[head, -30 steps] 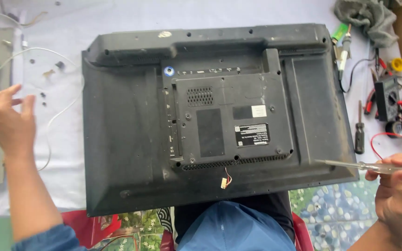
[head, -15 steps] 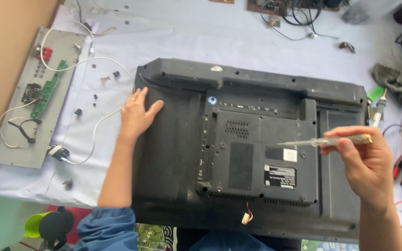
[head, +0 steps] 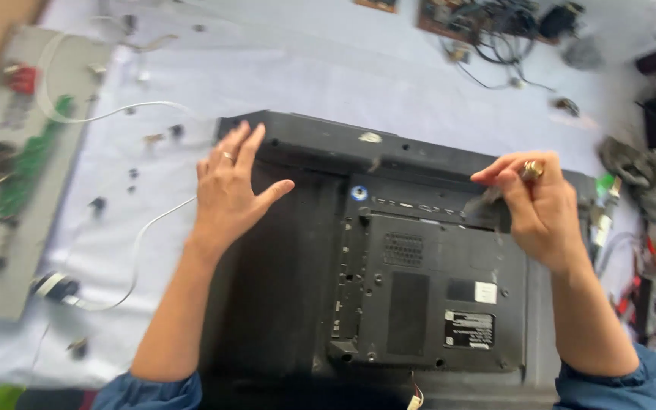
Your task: Disassembling a television by removing multiple screws from the back panel using a manual screwdriver.
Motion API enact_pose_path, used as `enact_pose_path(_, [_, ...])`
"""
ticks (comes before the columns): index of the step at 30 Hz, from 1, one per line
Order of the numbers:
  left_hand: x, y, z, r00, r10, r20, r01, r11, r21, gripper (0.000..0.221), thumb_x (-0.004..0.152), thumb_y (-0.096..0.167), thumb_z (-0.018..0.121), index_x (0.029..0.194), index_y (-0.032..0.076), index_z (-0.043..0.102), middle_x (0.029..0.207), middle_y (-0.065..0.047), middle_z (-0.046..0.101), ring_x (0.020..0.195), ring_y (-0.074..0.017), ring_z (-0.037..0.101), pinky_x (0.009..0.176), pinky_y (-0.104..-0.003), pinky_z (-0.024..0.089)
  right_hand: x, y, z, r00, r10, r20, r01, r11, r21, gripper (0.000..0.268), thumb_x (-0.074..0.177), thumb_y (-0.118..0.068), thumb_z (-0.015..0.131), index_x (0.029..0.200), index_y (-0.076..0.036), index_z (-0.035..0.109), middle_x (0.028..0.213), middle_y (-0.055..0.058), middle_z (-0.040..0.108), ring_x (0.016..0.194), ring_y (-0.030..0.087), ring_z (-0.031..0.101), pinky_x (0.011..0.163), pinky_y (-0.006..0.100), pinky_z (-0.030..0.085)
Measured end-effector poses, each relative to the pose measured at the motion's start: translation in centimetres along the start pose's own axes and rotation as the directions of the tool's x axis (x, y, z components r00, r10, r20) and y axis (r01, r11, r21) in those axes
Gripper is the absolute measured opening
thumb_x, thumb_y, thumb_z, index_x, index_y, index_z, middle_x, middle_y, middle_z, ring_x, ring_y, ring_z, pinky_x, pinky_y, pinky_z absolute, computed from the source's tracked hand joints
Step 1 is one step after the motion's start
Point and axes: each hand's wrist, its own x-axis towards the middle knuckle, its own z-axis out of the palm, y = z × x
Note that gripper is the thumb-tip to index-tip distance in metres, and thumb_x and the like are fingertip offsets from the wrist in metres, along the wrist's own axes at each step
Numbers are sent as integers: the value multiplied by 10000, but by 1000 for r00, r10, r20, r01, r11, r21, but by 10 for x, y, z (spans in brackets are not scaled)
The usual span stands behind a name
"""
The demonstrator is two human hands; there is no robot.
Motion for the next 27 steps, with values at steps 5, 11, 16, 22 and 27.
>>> enact_pose_path(5, [82, 48, 15, 910, 204, 360, -220, 976, 4, 1164, 710, 777, 732, 1619, 219, 265, 1675, -122, 266, 1561, -314, 146, 1198, -549, 66, -9, 141, -55, 995, 101, -7, -96, 916, -389, 102, 1096, -154, 575, 1154, -96, 636, 1039, 61, 671, 796, 205, 634, 825, 365, 450])
enact_pose_path(11, [116, 62, 47, 844, 302, 442, -419, 887, 194, 886, 581, 710, 832, 1328, 273, 648, 1186, -10, 701, 1189, -233, 667, 1027, -375, 481, 0, 188, -74, 958, 168, 231, -58, 906, -420, 837, 764, -427, 829, 1482, -106, 542, 1441, 230, 572, 1290, 472, 567, 1078, 559, 443])
enact_pose_path(16, [123, 83, 21, 791, 180, 585, -390, 885, 255, 760, 707, 710, 749, 1310, 272, 599, 1180, -10, 690, 1178, -257, 628, 874, -487, 562, 37, 218, -92, 747, 474, 466, -248, 850, -465, 924, 746, -565, 741, 1576, -396, 370, 1624, -91, 425, 1286, 189, 608, 1057, 364, 402])
enact_pose_path(22, [113, 53, 41, 872, 238, 427, -418, 815, 400, 835, 657, 796, 699, 1369, 365, 633, 1201, 70, 723, 1183, -189, 692, 847, -421, 609, 30, 254, -93, 828, 348, 440, 158, 607, -779, 822, 822, -707, 650, 1483, -268, 436, 1403, -52, 591, 1032, 297, 713, 626, 494, 577])
enact_pose_path(27, [106, 57, 42, 880, 195, 432, -377, 840, 390, 833, 702, 752, 715, 1417, 329, 657, 1290, 34, 737, 1173, -255, 718, 856, -402, 584, 25, 247, -94, 825, 368, 430, 95, 658, -747, 799, 858, -691, 643, 1511, -301, 399, 1390, -26, 551, 988, 372, 708, 669, 536, 548])
